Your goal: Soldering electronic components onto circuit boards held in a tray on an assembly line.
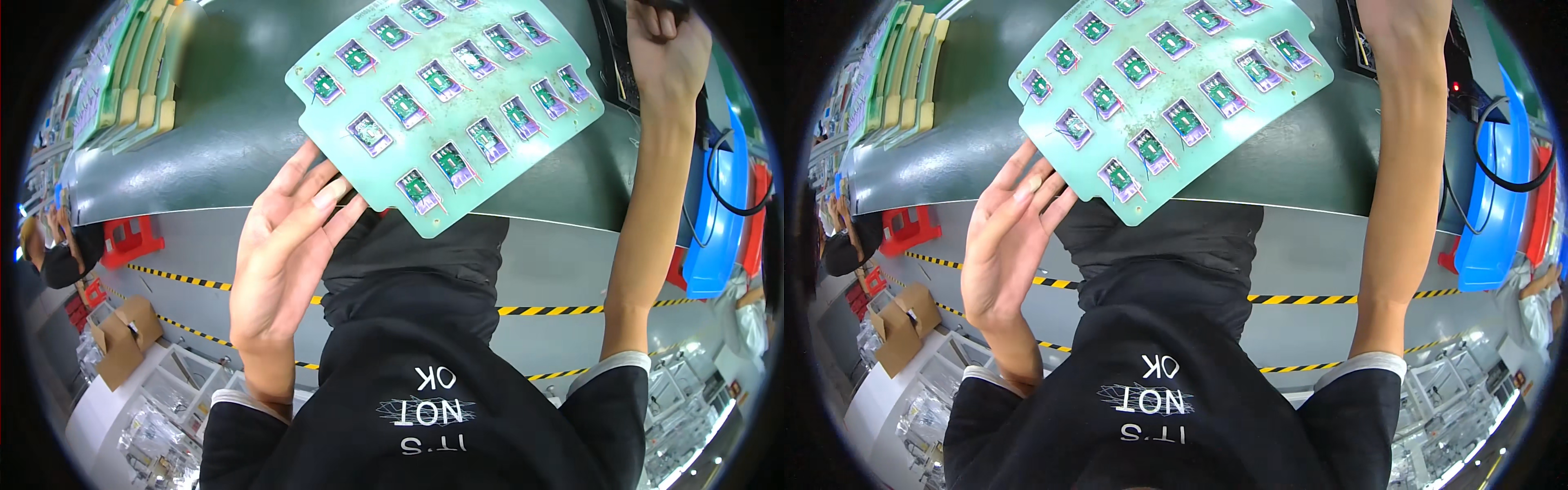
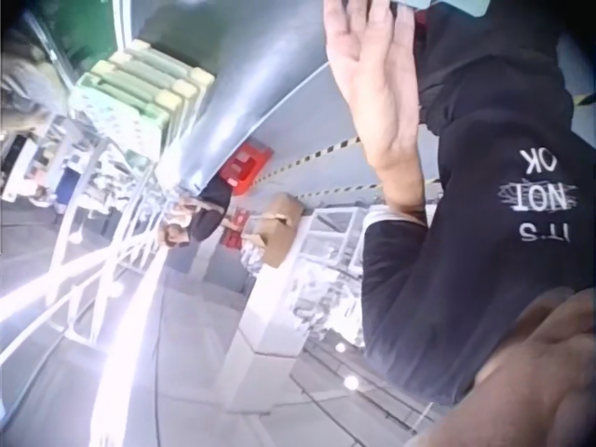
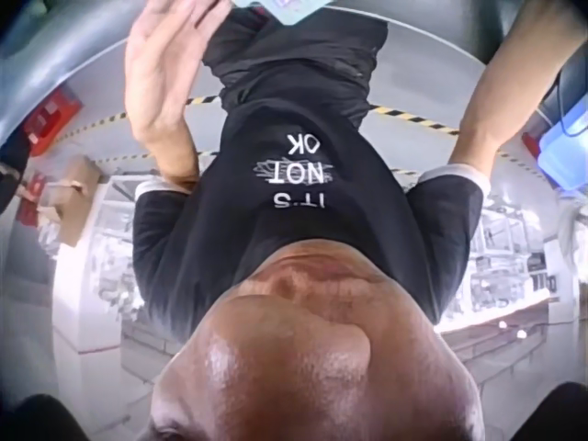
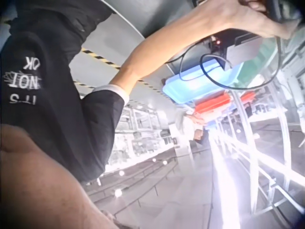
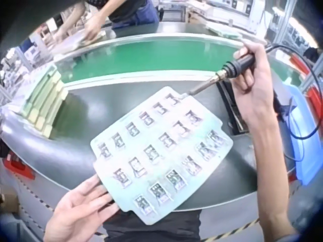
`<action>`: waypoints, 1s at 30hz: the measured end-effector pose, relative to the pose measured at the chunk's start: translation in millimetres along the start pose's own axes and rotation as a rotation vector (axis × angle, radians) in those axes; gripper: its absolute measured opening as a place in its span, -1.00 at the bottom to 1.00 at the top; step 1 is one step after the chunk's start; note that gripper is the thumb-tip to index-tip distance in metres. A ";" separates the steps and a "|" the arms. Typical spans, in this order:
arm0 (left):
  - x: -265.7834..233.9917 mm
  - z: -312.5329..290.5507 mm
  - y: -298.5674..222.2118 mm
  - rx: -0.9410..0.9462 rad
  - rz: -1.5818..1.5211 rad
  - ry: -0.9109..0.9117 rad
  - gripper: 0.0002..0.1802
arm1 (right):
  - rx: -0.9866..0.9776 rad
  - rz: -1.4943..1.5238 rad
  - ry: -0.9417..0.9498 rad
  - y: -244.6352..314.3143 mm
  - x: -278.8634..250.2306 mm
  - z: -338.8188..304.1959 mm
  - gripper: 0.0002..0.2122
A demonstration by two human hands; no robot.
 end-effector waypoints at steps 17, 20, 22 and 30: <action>1.0 -0.6 4.8 0.003 0.037 -0.099 -0.34 | -0.716 -0.565 -0.022 -10.4 14.1 -8.8 -0.73; -1.8 6.0 1.4 0.012 0.104 -0.062 -0.36 | -0.713 -0.593 -0.016 -6.7 11.2 -4.5 -0.71; -2.0 9.3 -4.3 0.010 0.138 -0.042 -0.37 | -0.709 -0.594 -0.018 -8.7 12.8 -2.8 -0.67; 6.6 17.2 -16.2 -0.166 0.230 0.033 -0.49 | -0.620 -0.585 0.045 -2.9 10.1 -2.1 -0.69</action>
Point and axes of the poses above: each hand's wrist, its own z-axis towards the middle knuckle, its own x-axis out of the palm, y = z × x, the point moved 5 cm from there along z, towards the middle knuckle, and after that the axes turned 11 degrees about -y, right-handed, at the moved point
